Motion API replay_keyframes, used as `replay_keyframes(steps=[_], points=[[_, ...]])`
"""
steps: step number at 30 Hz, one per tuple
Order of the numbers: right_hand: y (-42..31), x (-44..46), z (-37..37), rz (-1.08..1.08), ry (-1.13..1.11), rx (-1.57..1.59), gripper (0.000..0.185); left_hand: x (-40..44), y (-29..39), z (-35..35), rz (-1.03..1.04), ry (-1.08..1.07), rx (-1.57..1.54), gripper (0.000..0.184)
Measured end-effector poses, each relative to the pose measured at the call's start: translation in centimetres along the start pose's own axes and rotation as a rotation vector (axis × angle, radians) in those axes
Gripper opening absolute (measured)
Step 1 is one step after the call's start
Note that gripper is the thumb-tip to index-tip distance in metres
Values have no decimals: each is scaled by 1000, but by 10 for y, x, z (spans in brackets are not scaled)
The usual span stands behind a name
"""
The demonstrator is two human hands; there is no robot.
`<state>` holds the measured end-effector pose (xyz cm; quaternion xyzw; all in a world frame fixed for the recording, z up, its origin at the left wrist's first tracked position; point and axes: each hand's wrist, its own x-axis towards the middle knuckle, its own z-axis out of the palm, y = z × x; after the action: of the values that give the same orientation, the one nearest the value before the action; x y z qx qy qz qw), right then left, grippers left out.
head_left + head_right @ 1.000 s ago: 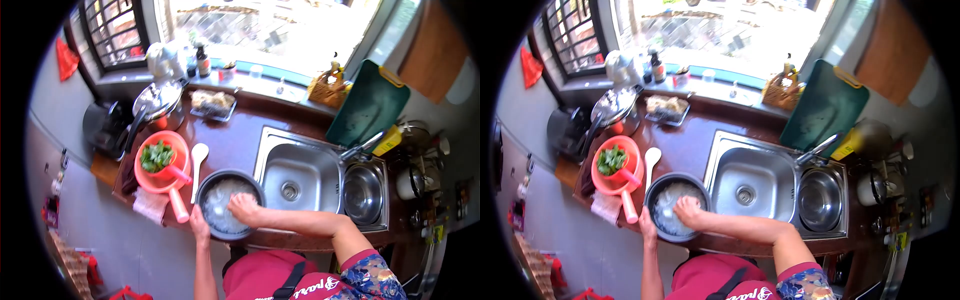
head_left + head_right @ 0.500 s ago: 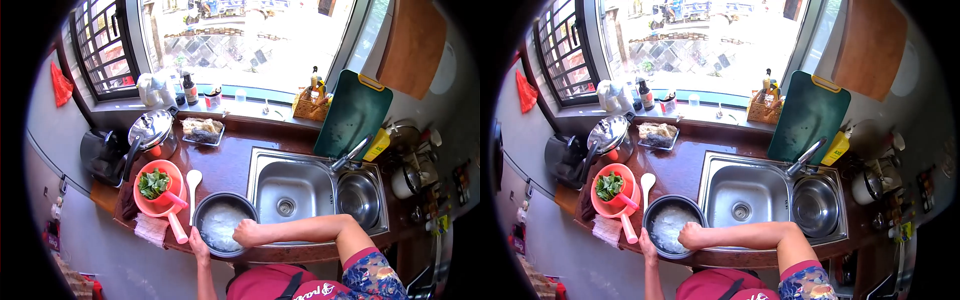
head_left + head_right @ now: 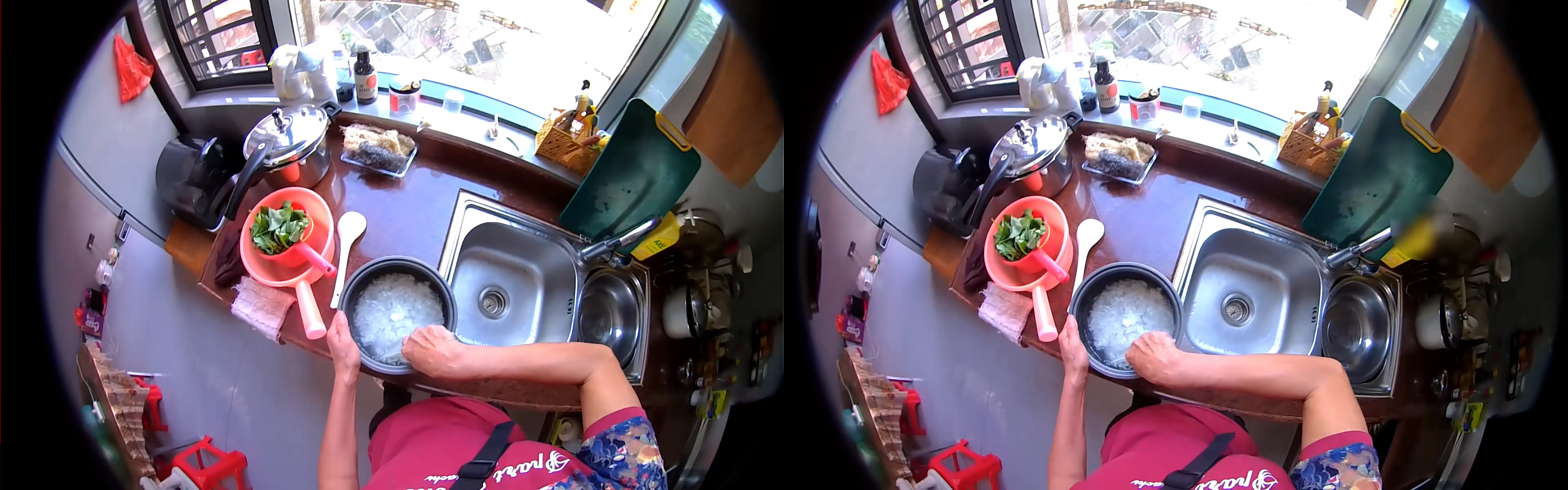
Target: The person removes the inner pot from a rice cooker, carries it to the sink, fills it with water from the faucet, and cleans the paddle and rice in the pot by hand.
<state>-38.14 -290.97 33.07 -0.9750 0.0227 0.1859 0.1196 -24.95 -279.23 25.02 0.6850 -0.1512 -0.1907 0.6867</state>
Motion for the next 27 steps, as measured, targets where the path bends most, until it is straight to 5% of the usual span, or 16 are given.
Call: replay_keyframes(steps=[12, 20, 24, 27], points=[[8, 5, 4, -72, 60, -108, 25, -1, 6, 2, -8, 0, 7, 34], [6, 47, 5, 104, 247, -122, 26, -1, 2, -1, -18, 1, 54, 35], [21, 50, -17, 172, 224, -411, 16, 0, 2, 0, -14, -5, -2, 35], [35, 55, -40, 273, -122, -295, 9, -2, 3, -2, -25, -27, 60, 36]])
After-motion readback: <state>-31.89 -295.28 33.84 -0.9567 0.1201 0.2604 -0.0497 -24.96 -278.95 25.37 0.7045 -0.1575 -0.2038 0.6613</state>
